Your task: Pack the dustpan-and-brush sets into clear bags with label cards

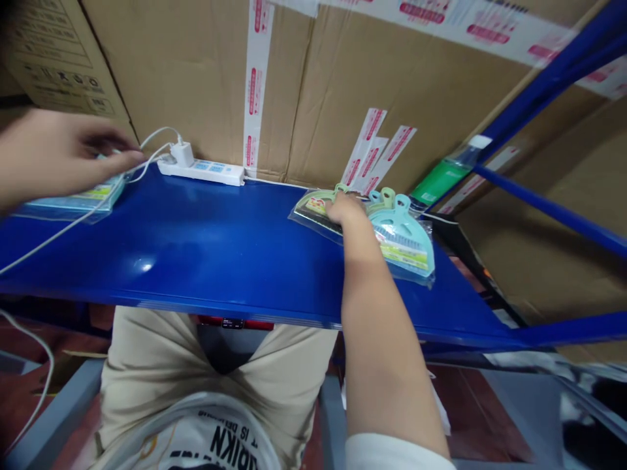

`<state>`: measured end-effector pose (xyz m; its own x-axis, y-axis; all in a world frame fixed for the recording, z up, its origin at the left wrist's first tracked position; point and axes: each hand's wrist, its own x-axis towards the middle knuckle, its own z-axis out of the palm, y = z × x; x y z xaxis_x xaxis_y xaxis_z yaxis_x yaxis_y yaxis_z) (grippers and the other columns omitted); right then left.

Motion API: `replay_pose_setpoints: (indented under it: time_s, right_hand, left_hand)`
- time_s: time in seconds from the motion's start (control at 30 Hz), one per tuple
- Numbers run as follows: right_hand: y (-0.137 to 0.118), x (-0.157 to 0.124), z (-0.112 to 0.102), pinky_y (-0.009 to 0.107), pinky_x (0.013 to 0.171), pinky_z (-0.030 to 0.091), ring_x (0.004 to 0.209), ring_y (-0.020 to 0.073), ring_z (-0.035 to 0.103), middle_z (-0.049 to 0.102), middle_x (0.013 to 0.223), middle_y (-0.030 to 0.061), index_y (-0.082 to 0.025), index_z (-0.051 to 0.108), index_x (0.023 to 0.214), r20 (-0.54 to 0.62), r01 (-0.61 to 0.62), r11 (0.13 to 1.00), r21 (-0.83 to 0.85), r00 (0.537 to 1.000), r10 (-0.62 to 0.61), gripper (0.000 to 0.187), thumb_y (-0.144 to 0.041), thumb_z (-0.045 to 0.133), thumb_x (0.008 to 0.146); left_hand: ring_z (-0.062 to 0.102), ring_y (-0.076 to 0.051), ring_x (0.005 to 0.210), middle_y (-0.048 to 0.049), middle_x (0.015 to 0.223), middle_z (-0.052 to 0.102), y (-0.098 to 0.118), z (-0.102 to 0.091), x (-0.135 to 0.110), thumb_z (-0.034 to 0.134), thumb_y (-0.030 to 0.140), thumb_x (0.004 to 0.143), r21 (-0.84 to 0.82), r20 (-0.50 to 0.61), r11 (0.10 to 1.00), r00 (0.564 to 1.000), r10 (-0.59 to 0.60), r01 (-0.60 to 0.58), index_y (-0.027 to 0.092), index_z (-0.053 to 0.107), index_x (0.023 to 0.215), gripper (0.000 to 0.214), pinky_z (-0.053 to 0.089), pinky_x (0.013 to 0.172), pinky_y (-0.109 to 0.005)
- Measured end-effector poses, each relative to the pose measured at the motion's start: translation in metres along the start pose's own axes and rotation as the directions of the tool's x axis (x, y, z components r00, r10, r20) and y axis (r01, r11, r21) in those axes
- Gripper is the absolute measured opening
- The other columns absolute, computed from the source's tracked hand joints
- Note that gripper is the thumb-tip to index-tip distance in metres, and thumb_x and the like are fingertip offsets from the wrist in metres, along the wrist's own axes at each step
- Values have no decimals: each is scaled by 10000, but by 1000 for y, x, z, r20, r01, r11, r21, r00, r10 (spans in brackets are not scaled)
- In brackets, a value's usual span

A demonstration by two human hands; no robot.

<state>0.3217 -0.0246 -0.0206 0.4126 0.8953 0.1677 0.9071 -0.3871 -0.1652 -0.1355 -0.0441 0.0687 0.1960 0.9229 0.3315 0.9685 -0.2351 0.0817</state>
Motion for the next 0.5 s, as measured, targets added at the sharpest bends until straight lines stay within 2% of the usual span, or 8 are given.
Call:
replay_pose_setpoints:
  time_s: [0.03, 0.1, 0.13, 0.2, 0.27, 0.33, 0.4, 0.5]
  right_hand:
    - [-2, 0, 3, 595, 1197, 507, 1401, 447, 674, 703, 1453, 324, -123, 748, 1239, -9, 9, 1000, -1, 1000, -9, 348, -312, 677, 955]
    - [-4, 1, 9, 590, 1207, 487, 1399, 443, 660, 704, 1422, 322, -135, 742, 1192, -51, 10, 1000, 27, 999, -9, 324, -350, 694, 955]
    - [-3, 2, 11, 592, 1208, 482, 1394, 440, 655, 715, 1393, 310, -148, 738, 1164, -75, 18, 999, 46, 997, -15, 306, -365, 702, 952]
    - [-2, 4, 14, 602, 1197, 487, 1366, 434, 656, 746, 1308, 270, -182, 726, 1094, -104, 51, 997, 65, 994, -44, 253, -383, 715, 941]
    - [-1, 4, 15, 612, 1173, 504, 1318, 432, 671, 767, 1221, 242, -208, 702, 1019, -109, 90, 995, 47, 990, -85, 211, -396, 725, 926]
    - [-4, 2, 13, 620, 1151, 518, 1274, 436, 686, 770, 1171, 238, -222, 673, 958, -103, 116, 993, 22, 988, -113, 204, -407, 742, 906]
    - [-11, -3, 9, 610, 1134, 530, 1247, 435, 697, 768, 1141, 232, -236, 642, 910, -89, 134, 991, 28, 987, -131, 218, -413, 767, 887]
    - [-28, -16, 1, 544, 1106, 557, 1207, 402, 718, 767, 1076, 186, -260, 583, 838, -41, 149, 985, 83, 988, -146, 287, -414, 824, 855]
  left_hand:
    - [727, -260, 1037, -48, 1042, 754, 31, 3, 3, 503, 573, 953, -31, -1, 998, 998, 63, -63, 166, 771, 1214, 552, 536, 1046, -406]
    - [747, -263, 1046, -72, 1050, 787, 86, 18, 13, 538, 479, 998, -70, 32, 966, 967, 251, -249, 170, 808, 1185, 451, 539, 1058, -404]
    - [758, -285, 1088, -86, 1084, 804, 107, 29, 19, 556, 443, 1012, -78, 61, 953, 953, 297, -293, 182, 815, 1208, 416, 544, 1063, -417]
    - [770, -306, 1151, -90, 1146, 822, 134, 58, 30, 592, 364, 1004, -108, 94, 944, 942, 322, -312, 210, 815, 1230, 353, 558, 1061, -422]
    - [770, -310, 1189, -105, 1202, 825, 144, 86, 35, 558, 312, 1025, -148, 111, 929, 928, 355, -338, 206, 796, 1276, 362, 572, 1055, -415]
    - [752, -317, 1244, -125, 1269, 811, 143, 107, 35, 542, 310, 1041, -140, 149, 903, 893, 425, -406, 195, 780, 1302, 371, 578, 1065, -408]
    - [734, -319, 1283, -130, 1307, 798, 136, 117, 32, 542, 320, 1045, -149, 159, 880, 867, 471, -451, 194, 775, 1296, 365, 573, 1090, -408]
    - [737, -307, 1266, -129, 1310, 797, 125, 120, 31, 573, 334, 1030, -245, 127, 881, 887, 444, -405, 183, 772, 1288, 358, 564, 1114, -405]
